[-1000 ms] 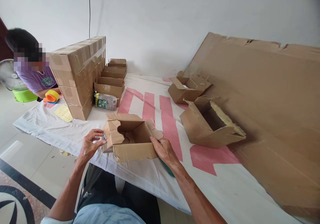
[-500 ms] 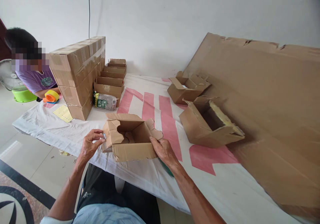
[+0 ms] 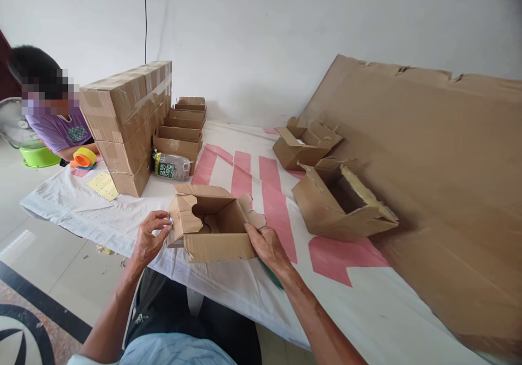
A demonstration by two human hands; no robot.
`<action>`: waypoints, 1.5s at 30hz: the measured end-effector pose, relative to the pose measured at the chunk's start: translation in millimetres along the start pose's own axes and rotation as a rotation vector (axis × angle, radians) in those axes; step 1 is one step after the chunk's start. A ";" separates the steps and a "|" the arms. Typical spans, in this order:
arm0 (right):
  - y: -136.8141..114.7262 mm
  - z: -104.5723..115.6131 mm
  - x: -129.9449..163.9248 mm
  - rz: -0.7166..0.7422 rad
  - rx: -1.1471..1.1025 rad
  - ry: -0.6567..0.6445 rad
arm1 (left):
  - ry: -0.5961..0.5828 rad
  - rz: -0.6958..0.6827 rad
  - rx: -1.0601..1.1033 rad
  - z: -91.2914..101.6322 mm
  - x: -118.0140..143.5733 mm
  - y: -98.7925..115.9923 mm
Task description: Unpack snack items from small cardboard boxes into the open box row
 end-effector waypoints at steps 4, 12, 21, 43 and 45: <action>2.1 0.2 0.0 -0.011 -0.004 0.011 | 0.067 -0.111 -0.095 -3.7 7.5 8.2; 3.2 -2.7 1.9 -0.071 0.003 -0.040 | 0.057 -0.012 -0.075 -2.6 12.2 2.4; 5.4 -4.9 0.8 0.006 0.057 0.022 | 0.415 0.379 -0.084 95.3 -58.5 -60.4; -3.1 -5.6 10.8 0.016 0.027 0.048 | 0.481 0.343 -0.209 160.0 -205.6 -93.3; -2.9 -6.3 10.5 0.026 0.003 0.057 | 0.474 0.335 -0.213 159.5 -207.0 -91.6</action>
Point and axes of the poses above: each hand's wrist, its own x-axis away from the middle knuckle, its own z-axis out of the back of the hand, y = z × x, the point moved 6 cm from there along -x, towards the middle knuckle, and after that the axes turned 13 degrees about y, right-handed, at the moved point
